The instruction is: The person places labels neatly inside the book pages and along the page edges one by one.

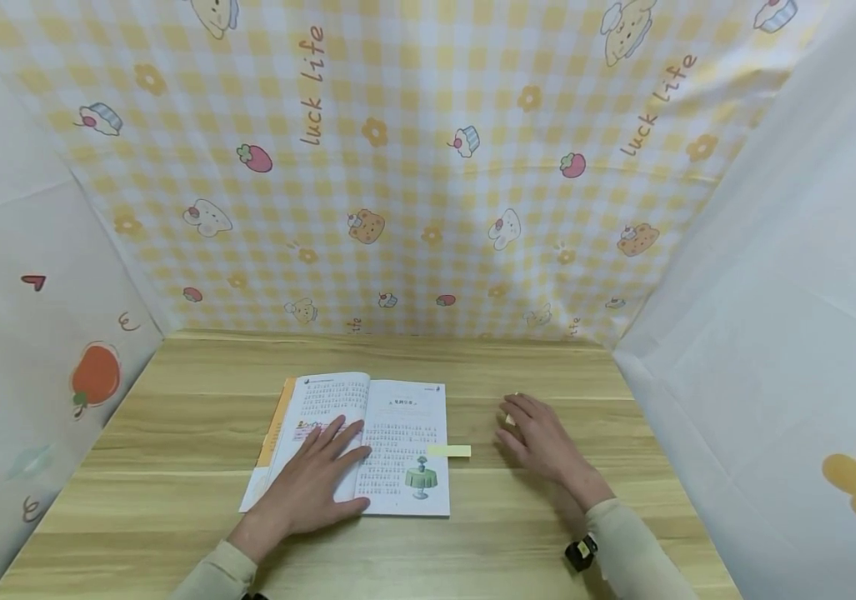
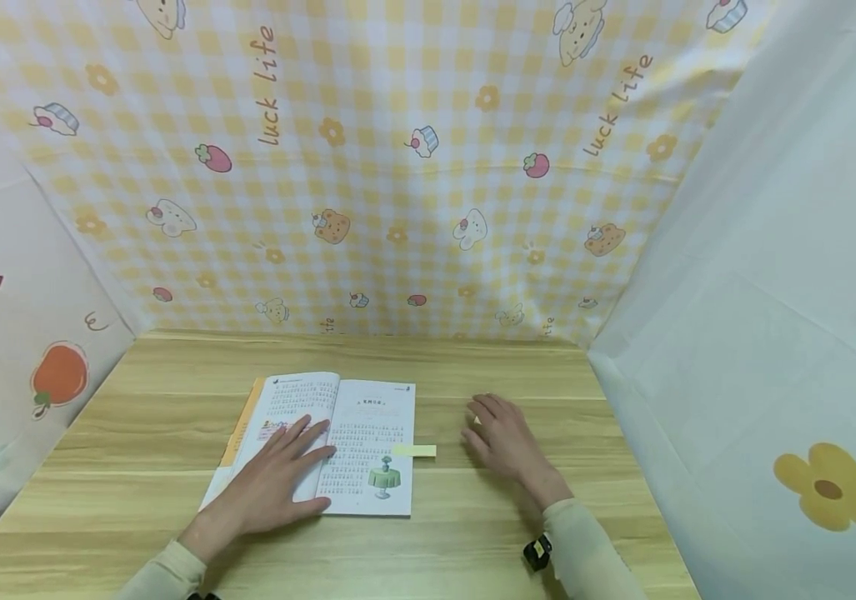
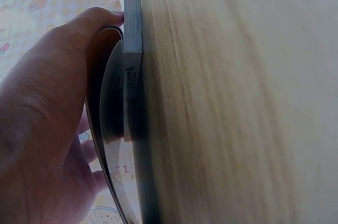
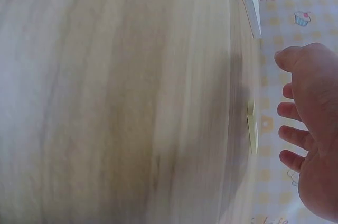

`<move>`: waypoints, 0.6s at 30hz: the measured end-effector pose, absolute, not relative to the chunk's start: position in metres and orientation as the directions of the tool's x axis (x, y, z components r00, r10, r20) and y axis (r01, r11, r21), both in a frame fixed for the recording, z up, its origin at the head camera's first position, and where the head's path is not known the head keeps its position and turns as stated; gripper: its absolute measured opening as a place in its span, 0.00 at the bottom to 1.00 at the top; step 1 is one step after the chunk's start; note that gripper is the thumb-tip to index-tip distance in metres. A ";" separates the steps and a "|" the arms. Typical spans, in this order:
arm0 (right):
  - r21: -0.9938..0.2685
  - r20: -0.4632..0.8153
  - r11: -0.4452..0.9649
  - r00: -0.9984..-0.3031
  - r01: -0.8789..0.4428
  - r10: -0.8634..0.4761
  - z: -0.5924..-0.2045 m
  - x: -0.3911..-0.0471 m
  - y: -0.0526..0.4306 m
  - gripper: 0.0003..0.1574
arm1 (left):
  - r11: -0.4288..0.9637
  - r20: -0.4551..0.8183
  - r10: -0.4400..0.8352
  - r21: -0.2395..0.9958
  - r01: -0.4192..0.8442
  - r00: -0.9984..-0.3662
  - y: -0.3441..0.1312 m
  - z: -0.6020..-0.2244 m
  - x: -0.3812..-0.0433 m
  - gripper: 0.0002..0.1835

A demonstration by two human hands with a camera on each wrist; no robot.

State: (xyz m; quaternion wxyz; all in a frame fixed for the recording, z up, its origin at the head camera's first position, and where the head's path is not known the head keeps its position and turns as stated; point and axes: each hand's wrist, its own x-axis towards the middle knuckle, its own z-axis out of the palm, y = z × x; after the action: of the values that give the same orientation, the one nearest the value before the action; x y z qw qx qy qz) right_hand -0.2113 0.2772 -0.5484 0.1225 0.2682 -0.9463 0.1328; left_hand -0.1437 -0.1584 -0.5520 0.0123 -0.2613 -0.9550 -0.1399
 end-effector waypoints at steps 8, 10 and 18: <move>-0.181 0.352 0.824 -0.818 -0.537 -0.456 -0.548 -0.220 0.288 0.34 | 0.823 0.099 0.495 0.265 0.502 -0.863 -0.159 -0.553 -0.144 0.42; -0.183 0.354 0.827 -0.820 -0.532 -0.449 -0.549 -0.222 0.290 0.34 | 0.823 0.099 0.494 0.266 0.501 -0.864 -0.159 -0.553 -0.144 0.42; -0.204 0.308 0.850 -0.856 -0.485 -0.414 -0.550 -0.229 0.296 0.35 | 0.825 0.092 0.493 0.266 0.498 -0.865 -0.158 -0.553 -0.144 0.42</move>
State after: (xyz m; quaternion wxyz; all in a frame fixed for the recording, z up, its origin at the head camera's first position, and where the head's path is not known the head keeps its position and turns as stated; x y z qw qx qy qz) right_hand -0.2292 0.2959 -0.5500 0.1275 0.2359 -0.9534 0.1386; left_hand -0.1436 -0.1585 -0.5529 0.0095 -0.2593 -0.9553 -0.1417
